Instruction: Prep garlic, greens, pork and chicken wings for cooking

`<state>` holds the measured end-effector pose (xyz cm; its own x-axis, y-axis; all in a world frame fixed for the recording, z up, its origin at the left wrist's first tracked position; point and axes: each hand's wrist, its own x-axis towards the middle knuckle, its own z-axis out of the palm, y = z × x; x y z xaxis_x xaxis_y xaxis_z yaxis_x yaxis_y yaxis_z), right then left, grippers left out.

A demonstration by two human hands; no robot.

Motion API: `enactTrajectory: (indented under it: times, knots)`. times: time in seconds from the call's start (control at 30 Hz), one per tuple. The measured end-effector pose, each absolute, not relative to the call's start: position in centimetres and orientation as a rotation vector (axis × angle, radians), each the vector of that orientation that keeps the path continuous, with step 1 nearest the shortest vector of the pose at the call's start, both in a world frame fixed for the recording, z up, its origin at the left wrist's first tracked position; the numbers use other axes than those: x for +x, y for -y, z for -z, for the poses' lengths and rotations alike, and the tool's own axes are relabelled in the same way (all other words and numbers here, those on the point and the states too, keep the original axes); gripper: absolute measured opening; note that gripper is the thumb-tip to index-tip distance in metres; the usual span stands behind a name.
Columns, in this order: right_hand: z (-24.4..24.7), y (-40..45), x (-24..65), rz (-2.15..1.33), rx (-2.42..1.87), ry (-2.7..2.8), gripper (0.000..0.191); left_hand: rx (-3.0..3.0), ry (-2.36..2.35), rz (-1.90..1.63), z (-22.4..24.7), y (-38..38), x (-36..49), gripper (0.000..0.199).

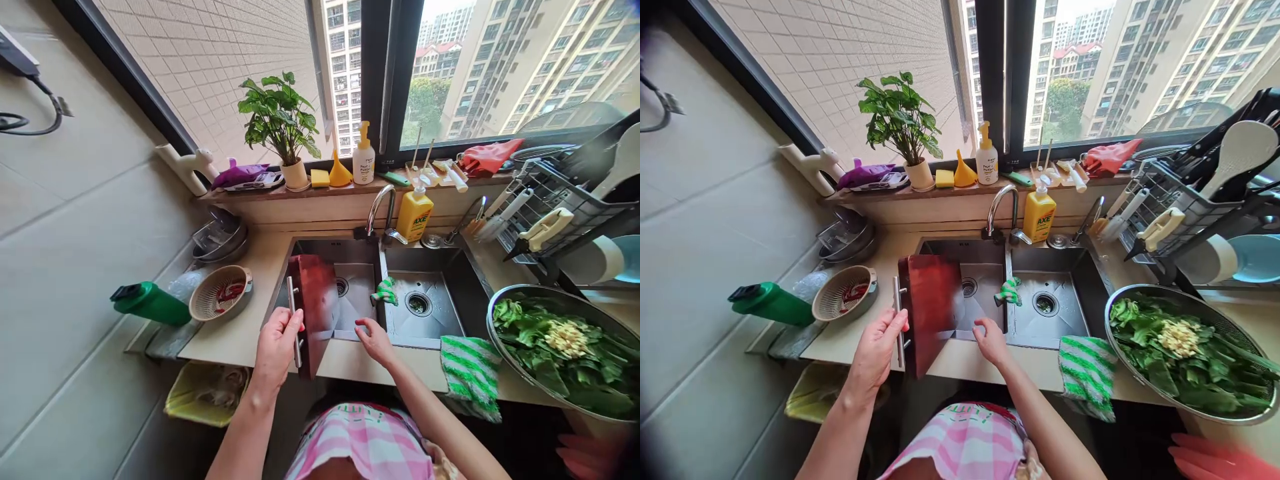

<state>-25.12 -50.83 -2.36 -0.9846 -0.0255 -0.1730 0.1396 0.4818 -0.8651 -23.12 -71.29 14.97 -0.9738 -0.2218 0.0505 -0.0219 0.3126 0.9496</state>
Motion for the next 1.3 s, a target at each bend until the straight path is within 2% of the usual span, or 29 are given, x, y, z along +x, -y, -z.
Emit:
enactTrajectory:
  times: [0.13, 0.33, 0.53, 0.93, 1.03, 1.23, 1.3]
  knots:
    - [2.6, 49.8, -24.6, 1.515, 0.064, -2.504, 0.03, 0.461, 2.308, 1.859, -13.8, 70.9, -21.4, 0.044]
    - [3.1, 49.5, -23.1, 1.556, 0.004, -2.372, 0.032, 0.594, 2.42, 1.761, -13.0, 70.2, -19.6, 0.05]
    - [2.7, 49.8, -21.7, 1.646, -0.063, -2.269, 0.029, 0.595, 2.444, 1.85, -12.9, 69.6, -18.6, 0.052]
    - [1.8, 51.6, -17.1, 1.683, 0.091, -2.308, 0.024, 0.381, 2.519, 1.984, -11.5, 71.3, -17.0, 0.051]
    - [-0.4, 51.8, -17.5, 1.669, 0.087, -2.365, 0.023, 0.294, 2.552, 2.01, -11.3, 71.3, -16.2, 0.05]
    - [-10.1, 48.6, -23.8, 1.84, -0.115, -2.748, 0.034, 0.182, 2.529, 2.041, -10.2, 71.3, -15.1, 0.049]
    - [-11.7, 47.2, -24.9, 1.791, -0.033, -2.833, 0.034, 0.18, 2.502, 2.047, -9.8, 71.3, -14.8, 0.048]
